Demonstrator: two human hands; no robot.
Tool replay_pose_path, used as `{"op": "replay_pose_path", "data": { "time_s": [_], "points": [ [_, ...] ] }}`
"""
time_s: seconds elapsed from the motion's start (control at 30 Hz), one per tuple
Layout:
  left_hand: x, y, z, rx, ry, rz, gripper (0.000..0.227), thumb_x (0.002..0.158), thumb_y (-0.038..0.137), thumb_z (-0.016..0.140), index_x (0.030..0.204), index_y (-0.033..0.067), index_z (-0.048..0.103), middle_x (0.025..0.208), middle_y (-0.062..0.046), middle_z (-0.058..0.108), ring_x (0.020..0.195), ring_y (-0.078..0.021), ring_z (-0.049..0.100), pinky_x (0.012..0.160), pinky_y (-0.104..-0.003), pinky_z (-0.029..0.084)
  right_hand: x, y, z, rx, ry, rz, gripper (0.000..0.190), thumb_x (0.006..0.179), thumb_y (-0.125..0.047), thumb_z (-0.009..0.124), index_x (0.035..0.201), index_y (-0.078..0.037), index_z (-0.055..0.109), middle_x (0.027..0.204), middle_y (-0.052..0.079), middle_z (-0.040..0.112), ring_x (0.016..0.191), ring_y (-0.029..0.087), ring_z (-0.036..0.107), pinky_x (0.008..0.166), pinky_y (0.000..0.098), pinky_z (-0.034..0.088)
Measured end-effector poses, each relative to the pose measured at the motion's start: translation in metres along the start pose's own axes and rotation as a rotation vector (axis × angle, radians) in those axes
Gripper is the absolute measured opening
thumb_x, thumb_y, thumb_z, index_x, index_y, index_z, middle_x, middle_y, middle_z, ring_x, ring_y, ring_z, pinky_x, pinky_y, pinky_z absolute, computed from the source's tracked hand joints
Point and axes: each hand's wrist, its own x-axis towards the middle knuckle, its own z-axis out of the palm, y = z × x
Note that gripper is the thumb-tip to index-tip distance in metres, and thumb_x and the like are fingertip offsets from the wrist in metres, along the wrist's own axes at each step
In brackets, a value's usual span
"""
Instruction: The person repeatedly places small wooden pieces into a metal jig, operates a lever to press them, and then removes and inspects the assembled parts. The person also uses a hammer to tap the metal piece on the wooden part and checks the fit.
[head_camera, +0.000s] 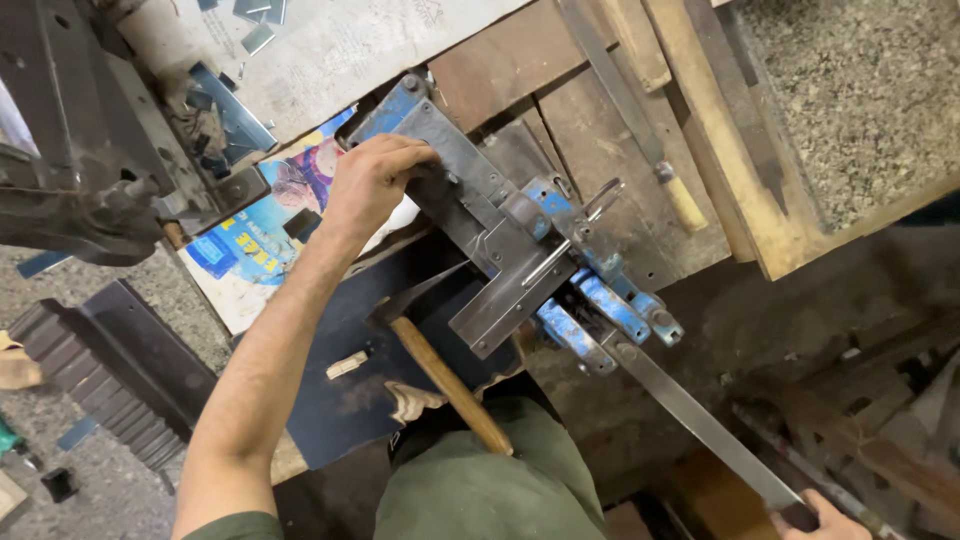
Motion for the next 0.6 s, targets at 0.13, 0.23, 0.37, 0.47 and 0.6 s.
{"op": "replay_pose_path", "data": {
  "time_s": [0.13,0.23,0.37,0.47,0.6],
  "points": [
    [-0.006,-0.001,0.002,0.007,-0.015,0.043,0.032,0.081,-0.006,0.072,0.109,0.0082,0.076,0.108,-0.007,0.075,0.104,-0.0253,0.070,0.086,-0.037,0.057,-0.002,-0.004,0.029,-0.311,0.483,0.062,0.046,0.073,-0.033,0.085,0.114,-0.015,0.074,0.089,0.011,0.076,0.087,0.024,0.073,0.087,0.0375,0.056],
    [-0.001,0.000,0.002,0.032,-0.003,0.064,0.030,0.082,-0.004,0.074,0.109,0.0081,0.076,0.108,-0.006,0.075,0.106,-0.0248,0.070,0.086,-0.036,0.057,0.007,-0.004,0.052,-0.351,0.628,0.016,0.047,0.072,-0.044,0.084,0.112,-0.021,0.077,0.081,0.010,0.075,0.079,0.024,0.073,0.079,0.0380,0.058],
    [0.002,0.004,0.002,0.055,-0.006,0.087,0.031,0.082,-0.005,0.073,0.110,0.0073,0.076,0.111,-0.006,0.076,0.105,-0.0249,0.070,0.085,-0.036,0.057,0.019,0.009,0.059,-0.323,0.710,-0.028,0.042,0.074,-0.046,0.085,0.105,-0.019,0.078,0.074,0.013,0.073,0.073,0.030,0.072,0.075,0.0412,0.057],
    [0.007,0.002,0.002,0.072,-0.002,0.119,0.033,0.079,-0.005,0.072,0.109,0.0069,0.076,0.112,-0.006,0.076,0.106,-0.0251,0.069,0.086,-0.036,0.057,0.030,0.022,0.045,-0.363,0.704,-0.032,0.042,0.073,-0.045,0.085,0.106,-0.020,0.078,0.069,0.013,0.074,0.068,0.026,0.074,0.075,0.0401,0.058],
    [0.004,-0.002,0.005,0.109,0.009,0.139,0.037,0.079,-0.009,0.070,0.112,0.0063,0.077,0.112,-0.007,0.076,0.108,-0.0244,0.070,0.089,-0.036,0.058,0.038,0.038,0.038,-0.309,0.384,0.127,0.039,0.074,-0.040,0.084,0.110,-0.024,0.077,0.074,0.017,0.072,0.074,0.028,0.073,0.076,0.0384,0.061]
  ]
}}
